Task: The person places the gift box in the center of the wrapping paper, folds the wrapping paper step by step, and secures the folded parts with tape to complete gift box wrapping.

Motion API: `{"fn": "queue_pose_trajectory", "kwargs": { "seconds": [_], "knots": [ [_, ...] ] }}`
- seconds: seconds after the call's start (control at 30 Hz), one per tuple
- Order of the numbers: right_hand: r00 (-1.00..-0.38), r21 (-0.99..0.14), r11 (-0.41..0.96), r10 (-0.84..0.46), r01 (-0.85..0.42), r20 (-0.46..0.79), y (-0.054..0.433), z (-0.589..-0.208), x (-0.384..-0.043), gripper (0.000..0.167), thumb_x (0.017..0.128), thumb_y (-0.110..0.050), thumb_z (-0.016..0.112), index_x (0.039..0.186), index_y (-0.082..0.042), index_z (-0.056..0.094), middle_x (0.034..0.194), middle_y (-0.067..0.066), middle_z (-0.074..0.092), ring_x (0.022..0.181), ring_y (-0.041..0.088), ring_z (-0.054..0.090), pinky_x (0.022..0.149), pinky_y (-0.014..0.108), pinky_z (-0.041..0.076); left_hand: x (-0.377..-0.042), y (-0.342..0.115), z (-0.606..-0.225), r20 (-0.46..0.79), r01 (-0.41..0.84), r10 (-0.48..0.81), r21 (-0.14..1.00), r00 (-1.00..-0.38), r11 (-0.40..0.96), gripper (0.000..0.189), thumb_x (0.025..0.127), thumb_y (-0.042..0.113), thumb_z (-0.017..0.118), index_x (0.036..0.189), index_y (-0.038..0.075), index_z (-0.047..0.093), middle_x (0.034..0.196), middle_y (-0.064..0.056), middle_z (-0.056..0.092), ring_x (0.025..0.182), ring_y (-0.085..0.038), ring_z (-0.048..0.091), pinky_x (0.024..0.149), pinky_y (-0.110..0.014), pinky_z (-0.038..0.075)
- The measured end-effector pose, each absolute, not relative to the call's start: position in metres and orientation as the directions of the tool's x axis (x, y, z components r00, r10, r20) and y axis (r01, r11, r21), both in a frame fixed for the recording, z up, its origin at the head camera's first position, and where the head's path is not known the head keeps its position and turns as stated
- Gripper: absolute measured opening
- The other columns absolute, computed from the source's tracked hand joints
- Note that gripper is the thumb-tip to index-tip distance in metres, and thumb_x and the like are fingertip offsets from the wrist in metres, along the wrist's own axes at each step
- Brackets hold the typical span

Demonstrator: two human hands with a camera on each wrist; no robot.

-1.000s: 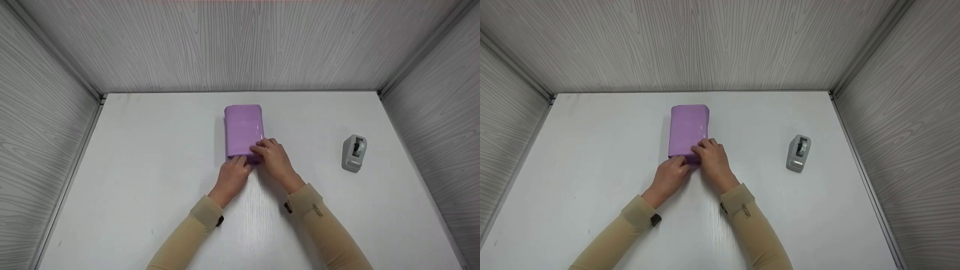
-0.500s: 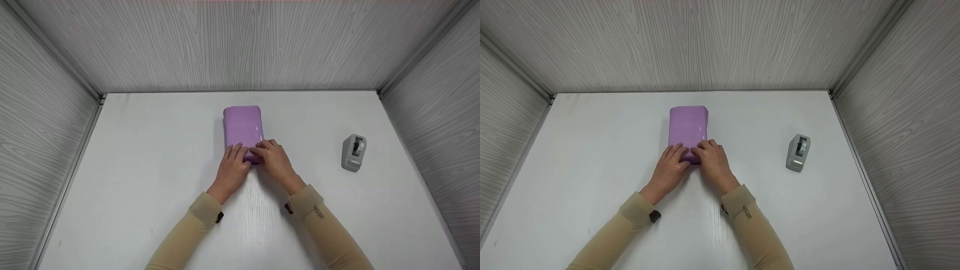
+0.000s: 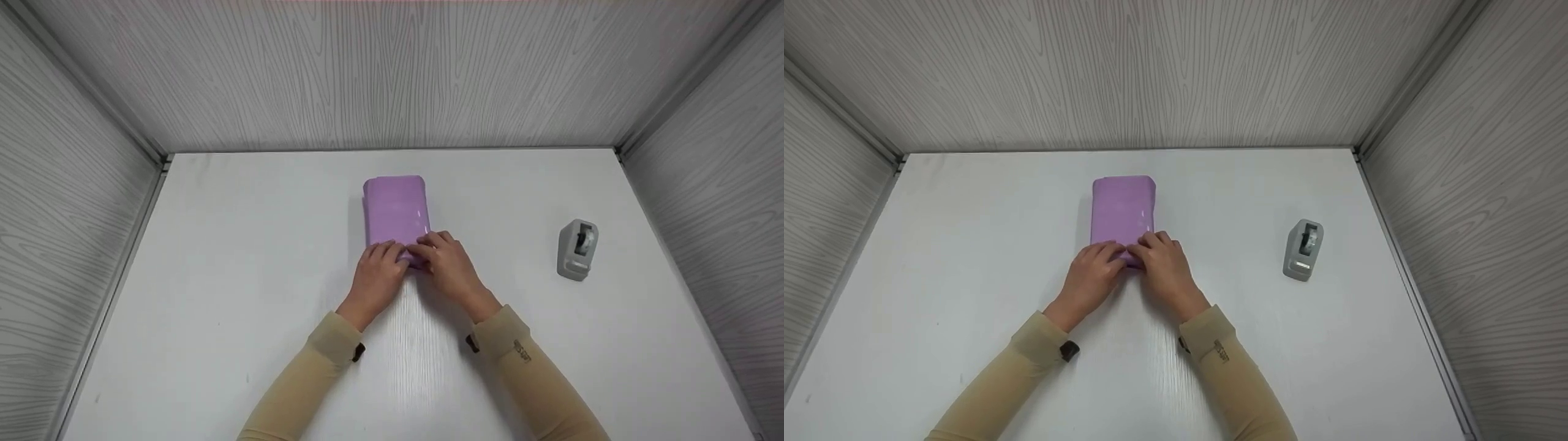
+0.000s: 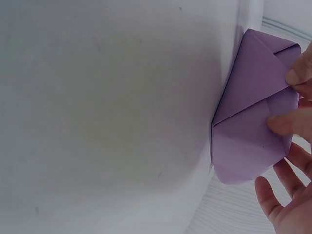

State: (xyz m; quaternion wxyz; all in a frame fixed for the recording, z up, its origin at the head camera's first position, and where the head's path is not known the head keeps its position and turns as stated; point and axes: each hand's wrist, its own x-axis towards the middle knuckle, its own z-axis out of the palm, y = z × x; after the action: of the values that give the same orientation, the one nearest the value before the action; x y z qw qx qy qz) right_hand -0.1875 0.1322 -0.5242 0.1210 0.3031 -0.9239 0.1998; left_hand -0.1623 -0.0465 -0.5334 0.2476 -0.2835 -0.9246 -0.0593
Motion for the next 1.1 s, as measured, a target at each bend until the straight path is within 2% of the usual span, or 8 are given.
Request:
{"fn": "queue_pose_trajectory", "kwargs": {
  "seconds": [0.13,0.3,0.4,0.53,0.7,0.83,1.0,1.1],
  "knots": [
    [-0.762,-0.266,0.726,-0.529,-0.634,0.373,0.13,-0.526,-0.187,0.044,0.073,-0.016,0.088,0.113,-0.009,0.07,0.108,0.009,0.059,0.101,0.033,0.053,0.08,0.047,0.047,-0.164,-0.046,-0.536,0.529,0.552,0.48,-0.026,-0.699,0.833,0.012,0.089,0.005,0.066,0.097,0.009,0.075,0.107,-0.008,0.066,0.104,-0.029,0.063,0.089,-0.045,0.051],
    [-0.745,-0.162,0.76,-0.529,-0.629,0.406,0.124,-0.53,-0.189,0.044,0.077,-0.021,0.085,0.111,-0.007,0.061,0.101,0.01,0.053,0.091,0.031,0.05,0.071,0.044,0.046,-0.164,-0.046,-0.537,0.554,0.549,0.469,-0.024,-0.688,0.835,0.013,0.089,0.004,0.067,0.098,0.008,0.075,0.107,-0.007,0.066,0.101,-0.028,0.063,0.085,-0.045,0.052],
    [-0.75,-0.108,0.788,-0.522,-0.607,0.406,0.121,-0.531,-0.191,0.047,0.081,-0.024,0.082,0.117,-0.007,0.057,0.1,0.01,0.052,0.088,0.031,0.049,0.068,0.044,0.046,-0.163,-0.046,-0.536,0.538,0.54,0.46,-0.01,-0.706,0.841,0.014,0.088,0.004,0.067,0.098,0.01,0.074,0.109,-0.005,0.066,0.104,-0.027,0.062,0.086,-0.045,0.051],
    [-0.759,-0.108,0.798,-0.508,-0.593,0.409,0.119,-0.532,-0.193,0.048,0.08,-0.025,0.082,0.12,-0.008,0.062,0.099,0.01,0.053,0.087,0.031,0.048,0.068,0.044,0.046,-0.163,-0.046,-0.535,0.507,0.529,0.441,0.037,-0.741,0.848,0.013,0.089,0.007,0.068,0.098,0.013,0.075,0.112,-0.002,0.066,0.107,-0.025,0.061,0.088,-0.045,0.05],
    [-0.758,-0.134,0.789,-0.506,-0.6,0.411,0.118,-0.532,-0.194,0.038,0.081,-0.022,0.081,0.115,-0.01,0.067,0.096,0.008,0.053,0.085,0.029,0.047,0.067,0.043,0.045,-0.164,-0.05,-0.536,0.492,0.531,0.394,0.175,-0.777,0.829,0.012,0.086,0.01,0.072,0.098,0.009,0.072,0.109,-0.004,0.068,0.106,-0.025,0.061,0.091,-0.045,0.048],
    [-0.756,-0.15,0.78,-0.509,-0.607,0.411,0.118,-0.532,-0.194,0.033,0.083,-0.019,0.079,0.113,-0.01,0.069,0.095,0.008,0.053,0.084,0.029,0.047,0.066,0.042,0.044,-0.165,-0.058,-0.537,0.476,0.518,0.36,0.256,-0.802,0.816,0.026,0.081,0.008,0.076,0.104,0.006,0.065,0.111,-0.008,0.065,0.111,-0.027,0.058,0.095,-0.047,0.045],
    [-0.766,-0.164,0.781,-0.507,-0.602,0.396,0.119,-0.532,-0.195,0.038,0.082,-0.025,0.08,0.115,-0.011,0.069,0.097,0.008,0.054,0.086,0.029,0.048,0.07,0.041,0.045,-0.169,-0.069,-0.537,0.397,0.479,0.363,0.247,-0.843,0.842,0.049,0.08,0.015,0.081,0.124,0.006,0.062,0.13,-0.012,0.058,0.129,-0.031,0.047,0.102,-0.049,0.039],
    [-0.772,-0.176,0.782,-0.505,-0.599,0.385,0.12,-0.531,-0.195,0.042,0.08,-0.025,0.083,0.116,-0.01,0.069,0.098,0.009,0.054,0.088,0.029,0.048,0.071,0.042,0.044,-0.171,-0.074,-0.536,0.336,0.466,0.378,0.24,-0.863,0.852,0.057,0.08,0.016,0.081,0.131,0.008,0.058,0.138,-0.013,0.053,0.134,-0.031,0.042,0.103,-0.05,0.038]
  ]
}}
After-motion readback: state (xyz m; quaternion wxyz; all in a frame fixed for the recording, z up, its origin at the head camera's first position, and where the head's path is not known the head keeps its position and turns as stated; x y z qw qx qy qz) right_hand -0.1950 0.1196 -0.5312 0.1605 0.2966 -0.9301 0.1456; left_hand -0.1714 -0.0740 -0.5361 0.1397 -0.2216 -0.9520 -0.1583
